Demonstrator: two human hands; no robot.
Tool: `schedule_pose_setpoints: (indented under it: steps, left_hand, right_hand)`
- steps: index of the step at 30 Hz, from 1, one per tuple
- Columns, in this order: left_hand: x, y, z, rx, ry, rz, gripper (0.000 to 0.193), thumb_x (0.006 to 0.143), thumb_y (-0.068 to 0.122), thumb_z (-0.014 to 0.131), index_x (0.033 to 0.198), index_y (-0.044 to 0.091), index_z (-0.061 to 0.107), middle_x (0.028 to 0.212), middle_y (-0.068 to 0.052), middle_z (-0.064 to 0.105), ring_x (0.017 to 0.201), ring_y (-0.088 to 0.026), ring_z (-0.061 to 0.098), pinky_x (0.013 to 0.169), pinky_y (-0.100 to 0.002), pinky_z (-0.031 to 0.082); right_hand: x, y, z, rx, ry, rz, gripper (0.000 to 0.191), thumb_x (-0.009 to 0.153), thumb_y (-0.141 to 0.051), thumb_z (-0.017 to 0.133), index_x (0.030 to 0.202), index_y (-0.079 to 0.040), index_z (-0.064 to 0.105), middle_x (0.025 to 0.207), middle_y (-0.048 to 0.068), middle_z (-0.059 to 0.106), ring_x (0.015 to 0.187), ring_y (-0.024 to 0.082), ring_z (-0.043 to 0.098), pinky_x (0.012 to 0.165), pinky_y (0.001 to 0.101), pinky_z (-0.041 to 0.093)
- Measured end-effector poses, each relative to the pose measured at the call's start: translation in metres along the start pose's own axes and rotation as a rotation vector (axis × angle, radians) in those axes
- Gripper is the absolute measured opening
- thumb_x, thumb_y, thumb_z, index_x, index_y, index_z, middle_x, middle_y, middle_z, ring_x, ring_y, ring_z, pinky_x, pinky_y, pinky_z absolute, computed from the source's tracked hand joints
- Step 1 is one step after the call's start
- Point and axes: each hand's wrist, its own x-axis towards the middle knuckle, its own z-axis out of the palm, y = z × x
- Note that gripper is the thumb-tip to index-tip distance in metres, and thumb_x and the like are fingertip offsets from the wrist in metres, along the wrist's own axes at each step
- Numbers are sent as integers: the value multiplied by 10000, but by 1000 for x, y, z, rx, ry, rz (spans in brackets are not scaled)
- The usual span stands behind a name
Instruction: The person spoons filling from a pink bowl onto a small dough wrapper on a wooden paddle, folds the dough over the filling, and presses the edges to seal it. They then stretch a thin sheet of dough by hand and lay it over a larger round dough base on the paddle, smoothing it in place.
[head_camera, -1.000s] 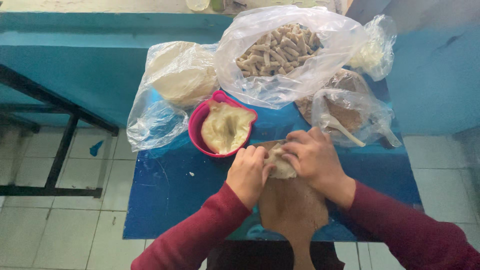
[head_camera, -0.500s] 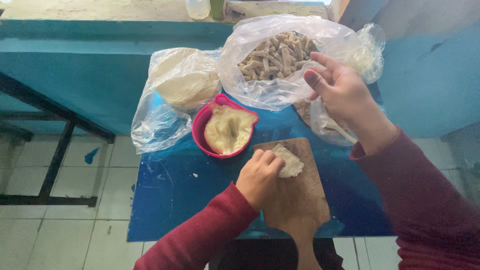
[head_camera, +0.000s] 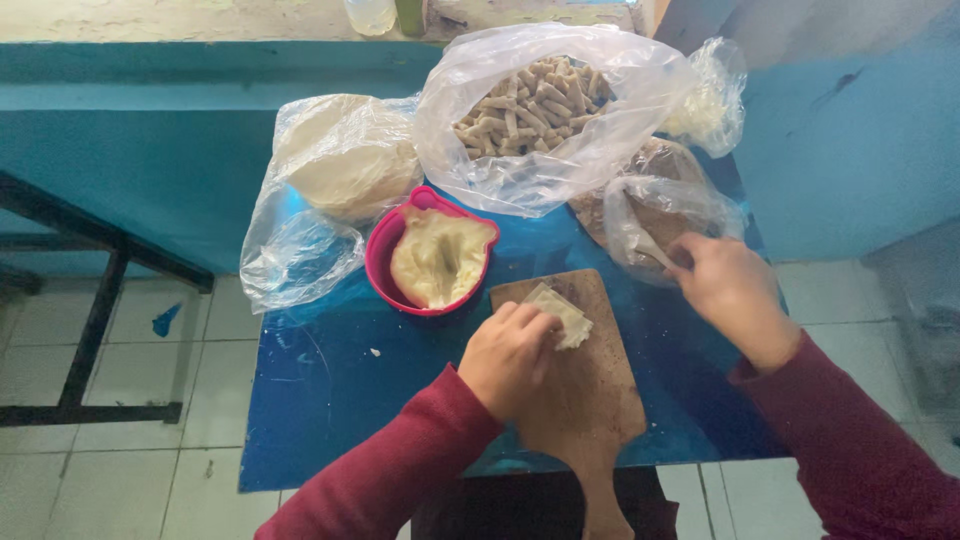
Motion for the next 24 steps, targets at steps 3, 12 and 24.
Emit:
schedule_pose_setpoints:
  steps: [3, 12, 24]
  left_hand:
    - [1, -3, -4, 124, 94, -149, 90, 946, 157, 688, 969, 73, 665, 913, -98, 618, 886, -303, 594, 799, -409, 501]
    - [-3, -6, -5, 298, 6, -344, 279, 913, 297, 726, 887, 47, 607, 878, -143, 594, 853, -336, 591, 747, -443, 493]
    - [-4, -8, -3, 226, -29, -341, 206, 887, 230, 732, 899, 65, 610, 889, -119, 613, 868, -320, 607, 768, -435, 504]
  right_hand:
    - [2, 0, 1, 13, 89, -63, 192, 879, -256, 709, 976, -95, 749, 949, 181, 727, 907, 413, 694, 798, 511, 550]
    - [12, -14, 4, -63, 192, -41, 220, 1029, -229, 606, 981, -65, 745, 983, 183, 713, 928, 404, 697, 808, 499, 554]
    - [14, 50, 26, 321, 118, 208, 319, 987, -336, 657, 1083, -59, 782, 803, 198, 705, 744, 326, 694, 664, 425, 530]
